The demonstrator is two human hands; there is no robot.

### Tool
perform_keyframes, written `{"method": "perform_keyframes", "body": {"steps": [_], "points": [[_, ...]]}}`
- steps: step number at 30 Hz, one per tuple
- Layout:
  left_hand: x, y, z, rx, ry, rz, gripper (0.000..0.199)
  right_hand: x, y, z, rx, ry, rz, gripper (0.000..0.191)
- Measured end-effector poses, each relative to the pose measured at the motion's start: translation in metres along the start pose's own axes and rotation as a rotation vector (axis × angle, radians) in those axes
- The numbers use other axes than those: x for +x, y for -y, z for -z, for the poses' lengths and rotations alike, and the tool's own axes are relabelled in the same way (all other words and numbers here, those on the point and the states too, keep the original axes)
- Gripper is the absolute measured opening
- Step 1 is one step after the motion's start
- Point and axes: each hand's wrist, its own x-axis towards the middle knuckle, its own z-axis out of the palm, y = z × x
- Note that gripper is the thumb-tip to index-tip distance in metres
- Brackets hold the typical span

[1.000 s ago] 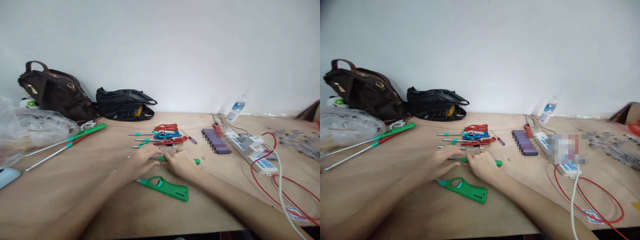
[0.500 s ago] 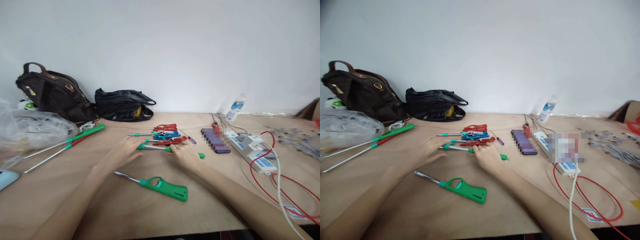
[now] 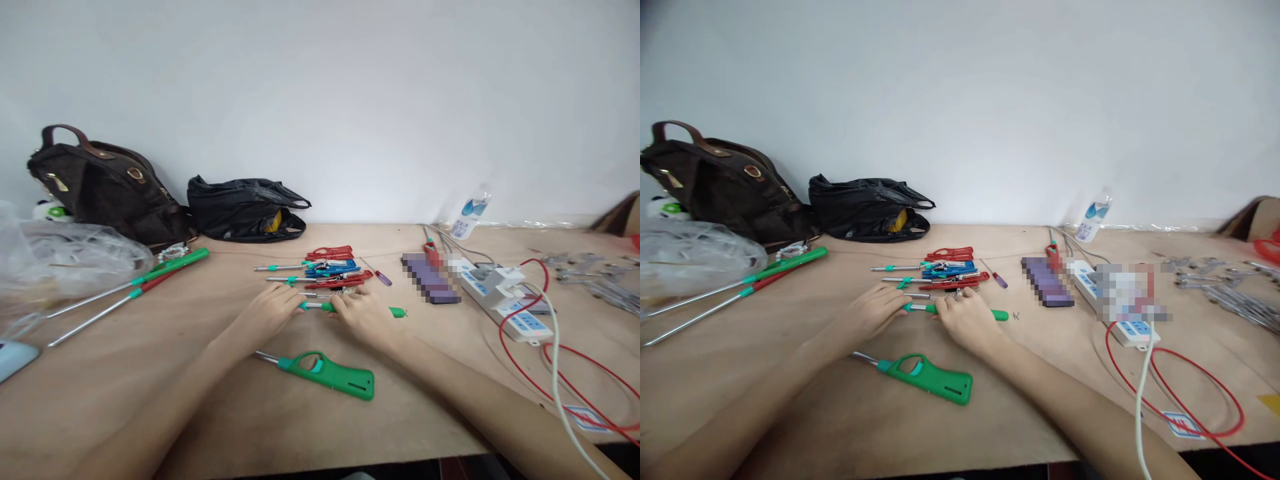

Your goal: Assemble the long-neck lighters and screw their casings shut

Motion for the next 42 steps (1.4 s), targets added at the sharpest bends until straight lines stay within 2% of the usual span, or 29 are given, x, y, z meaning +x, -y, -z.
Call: {"method": "perform_keyframes", "body": {"steps": [6,11,15,21,31,38,40,42], "points": [[0.007,-0.025,0.007,-0.094,0.013,-0.017,0.025,0.000,0.013,0.004,-0.018,0.006,0.065,0.016],[0.008,-0.034,0.007,-0.134,0.042,0.006,0.026,0.000,0.018,0.002,-0.010,0.005,0.078,0.016],[0.008,-0.036,0.004,-0.136,-0.006,0.014,0.028,0.001,0.018,0.002,-0.024,0.020,0.086,0.014],[0.008,-0.040,0.000,-0.027,-0.092,-0.056,0.033,0.003,0.019,-0.001,-0.022,0.041,0.096,0.013],[0.009,-0.046,0.002,0.189,-0.125,-0.119,0.037,0.006,0.018,-0.007,-0.006,0.063,0.126,0.014],[0.011,-0.047,-0.003,0.179,-0.126,-0.105,0.035,0.007,0.017,-0.008,0.018,0.081,0.107,0.015],[0.011,-0.044,-0.006,0.149,-0.138,-0.095,0.032,0.009,0.016,-0.007,0.043,0.091,0.079,0.012],[0.010,-0.037,-0.010,0.097,-0.163,-0.075,0.029,0.010,0.013,-0.004,0.082,0.116,0.046,0.018]]}}
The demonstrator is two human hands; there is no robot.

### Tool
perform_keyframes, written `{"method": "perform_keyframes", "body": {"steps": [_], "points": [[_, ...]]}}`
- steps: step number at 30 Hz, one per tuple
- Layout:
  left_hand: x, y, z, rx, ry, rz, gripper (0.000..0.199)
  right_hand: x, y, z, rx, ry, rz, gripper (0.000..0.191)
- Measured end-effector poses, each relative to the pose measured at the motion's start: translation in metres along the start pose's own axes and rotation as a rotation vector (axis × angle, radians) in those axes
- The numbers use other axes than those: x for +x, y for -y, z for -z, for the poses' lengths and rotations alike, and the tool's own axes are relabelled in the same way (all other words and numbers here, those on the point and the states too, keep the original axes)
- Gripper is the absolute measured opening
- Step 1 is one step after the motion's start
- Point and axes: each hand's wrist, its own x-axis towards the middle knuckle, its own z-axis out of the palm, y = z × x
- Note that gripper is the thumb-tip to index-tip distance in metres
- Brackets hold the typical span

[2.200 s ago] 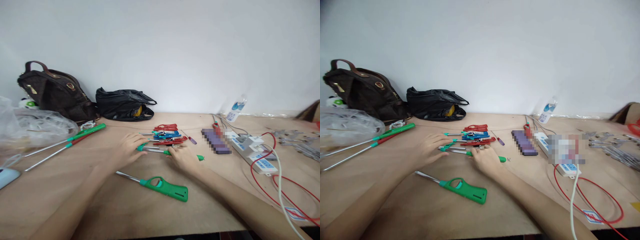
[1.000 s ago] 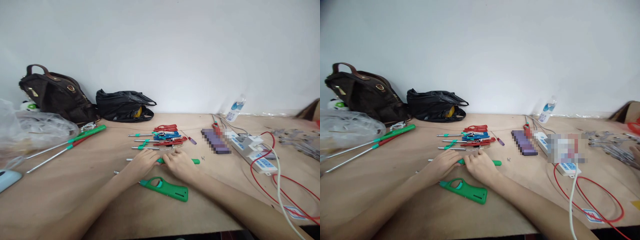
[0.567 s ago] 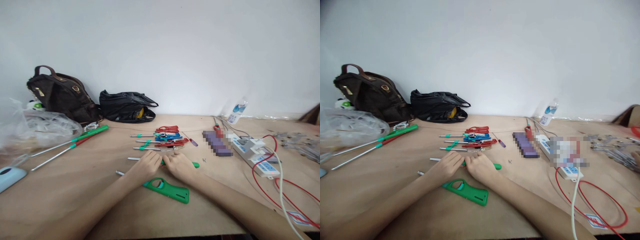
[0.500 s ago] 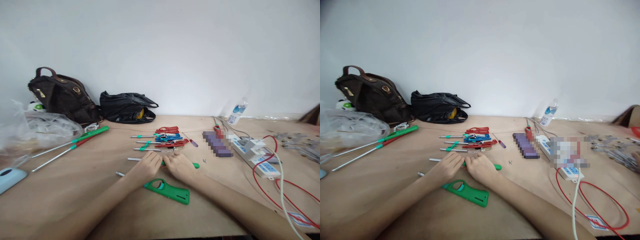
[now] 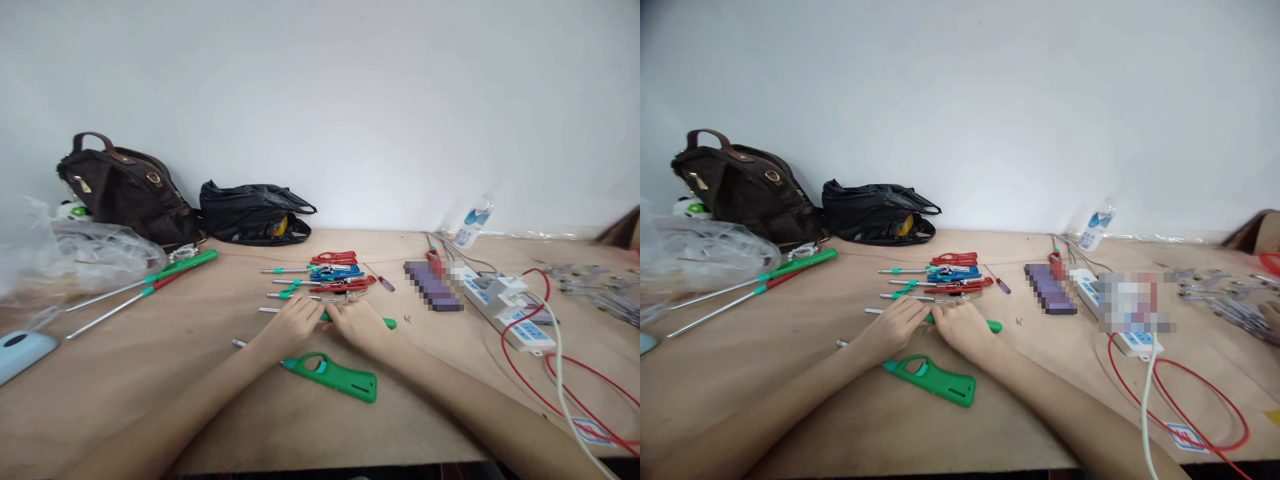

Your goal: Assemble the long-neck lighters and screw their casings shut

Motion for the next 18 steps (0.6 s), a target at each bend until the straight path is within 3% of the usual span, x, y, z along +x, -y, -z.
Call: {"method": "perform_keyframes", "body": {"steps": [4,8,12,15,18], "points": [[-0.008,0.020,-0.006,-0.046,0.012,0.080,0.026,-0.007,-0.021,0.009,0.105,0.046,-0.079,0.034],[-0.013,0.033,-0.002,-0.090,0.103,0.236,0.020,-0.025,-0.051,0.011,0.142,0.022,-0.158,0.017],[-0.001,0.015,0.007,-0.233,0.168,0.265,0.021,-0.040,-0.060,0.001,0.118,-0.014,-0.093,0.012],[0.015,-0.007,0.009,-0.387,0.160,0.217,0.024,-0.041,-0.051,-0.013,0.072,-0.092,0.005,0.014],[0.029,-0.021,0.004,-0.467,0.173,0.217,0.013,-0.037,-0.039,-0.027,0.047,-0.175,0.075,0.015]]}}
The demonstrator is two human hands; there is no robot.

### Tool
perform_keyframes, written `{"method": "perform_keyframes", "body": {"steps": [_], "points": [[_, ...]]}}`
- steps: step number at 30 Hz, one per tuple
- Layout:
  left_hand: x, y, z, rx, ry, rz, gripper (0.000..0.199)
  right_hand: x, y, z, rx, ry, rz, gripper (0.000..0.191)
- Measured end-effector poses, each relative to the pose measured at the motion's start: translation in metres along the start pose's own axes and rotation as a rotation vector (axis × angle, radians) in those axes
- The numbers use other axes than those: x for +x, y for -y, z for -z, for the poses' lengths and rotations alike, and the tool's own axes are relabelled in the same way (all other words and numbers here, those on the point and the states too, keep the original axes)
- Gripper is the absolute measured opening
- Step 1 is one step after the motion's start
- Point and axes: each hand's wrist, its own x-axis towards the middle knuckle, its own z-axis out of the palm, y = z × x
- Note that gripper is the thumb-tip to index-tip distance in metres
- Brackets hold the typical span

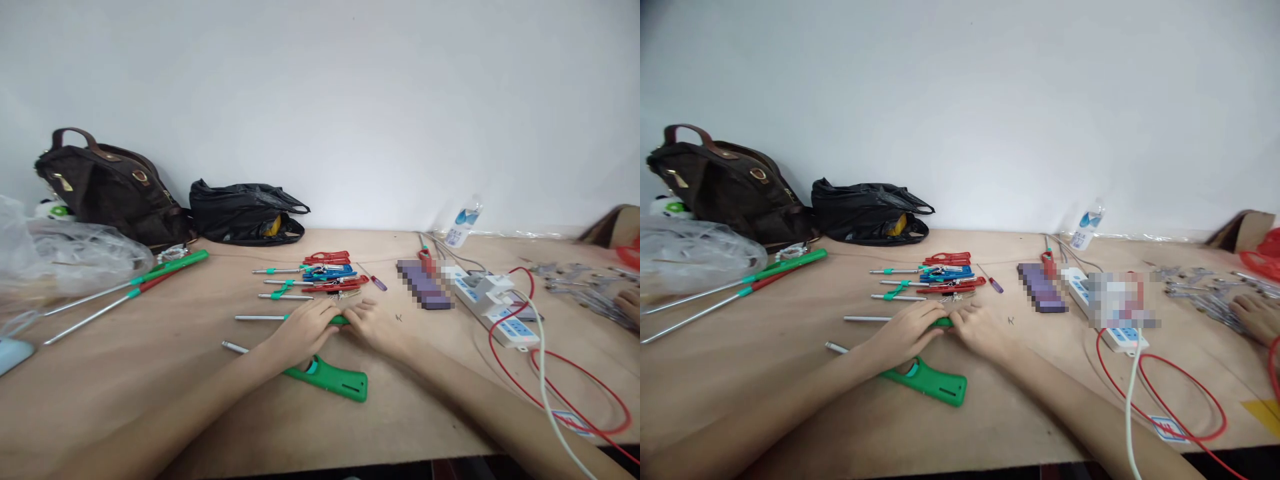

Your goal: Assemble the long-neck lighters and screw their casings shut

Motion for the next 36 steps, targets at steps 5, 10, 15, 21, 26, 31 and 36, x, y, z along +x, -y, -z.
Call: {"method": "perform_keyframes", "body": {"steps": [5,10,15,21,26,31,36], "points": [[0.007,0.009,-0.011,0.083,0.059,-0.054,0.012,0.001,-0.010,0.002,0.105,-0.042,0.017,0.016],[0.003,0.018,-0.014,0.208,0.065,-0.193,0.017,-0.019,-0.054,0.037,0.139,0.012,-0.355,0.018],[0.005,0.016,-0.012,0.216,0.097,-0.201,0.016,-0.038,-0.075,0.050,0.094,0.391,-0.578,0.015],[0.003,0.016,-0.010,0.192,0.097,-0.181,0.018,-0.038,-0.062,0.045,0.039,0.560,-0.592,0.018],[0.002,0.017,-0.012,0.178,0.080,-0.168,0.018,-0.035,-0.058,0.043,0.033,0.585,-0.524,0.026],[0.002,0.017,-0.012,0.157,0.074,-0.166,0.017,-0.030,-0.059,0.038,0.006,0.544,-0.509,0.023],[0.001,0.017,-0.012,0.150,0.058,-0.164,0.017,-0.007,-0.043,0.030,0.189,0.279,-0.418,0.019]]}}
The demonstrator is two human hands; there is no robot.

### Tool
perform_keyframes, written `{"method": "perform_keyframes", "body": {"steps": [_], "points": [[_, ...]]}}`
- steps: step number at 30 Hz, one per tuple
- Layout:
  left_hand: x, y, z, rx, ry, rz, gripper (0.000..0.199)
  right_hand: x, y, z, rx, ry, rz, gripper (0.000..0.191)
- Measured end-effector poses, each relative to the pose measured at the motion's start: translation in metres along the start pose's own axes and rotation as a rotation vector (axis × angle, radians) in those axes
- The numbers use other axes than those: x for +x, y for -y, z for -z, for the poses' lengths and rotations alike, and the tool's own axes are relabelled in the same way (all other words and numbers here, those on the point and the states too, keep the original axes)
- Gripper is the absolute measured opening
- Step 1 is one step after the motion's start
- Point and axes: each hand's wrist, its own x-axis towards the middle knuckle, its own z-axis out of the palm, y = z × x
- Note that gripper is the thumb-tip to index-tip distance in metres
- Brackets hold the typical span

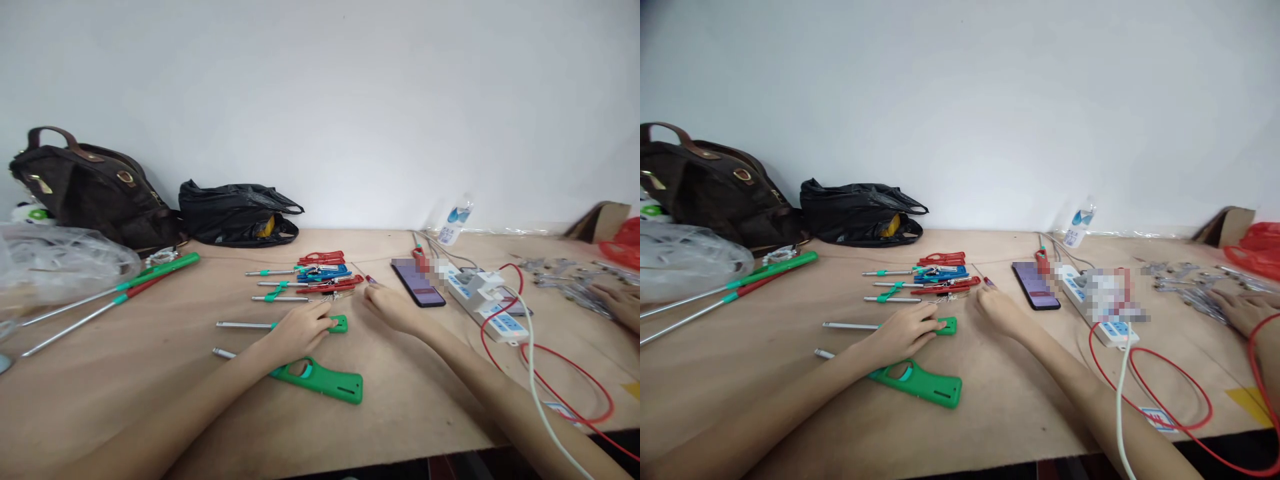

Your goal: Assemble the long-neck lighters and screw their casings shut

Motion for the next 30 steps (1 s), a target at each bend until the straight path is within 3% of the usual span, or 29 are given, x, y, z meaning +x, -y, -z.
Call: {"method": "perform_keyframes", "body": {"steps": [3,5,10,16,30], "points": [[0.000,0.000,0.000,0.005,-0.010,0.006,0.015,0.008,0.019,-0.013,0.275,-0.150,0.111,0.014],[0.000,0.000,-0.001,0.009,-0.015,0.007,0.013,0.010,0.030,-0.024,0.438,-0.222,0.059,0.014],[0.001,0.000,-0.001,0.017,-0.017,0.016,0.009,0.009,0.039,-0.040,0.724,-0.205,0.062,0.015],[-0.001,0.002,0.002,0.016,-0.003,0.047,0.007,0.009,0.032,-0.043,0.788,-0.160,0.042,0.015],[-0.002,0.006,0.002,-0.001,0.007,0.028,0.011,0.017,0.034,-0.057,0.782,-0.253,0.080,0.014]]}}
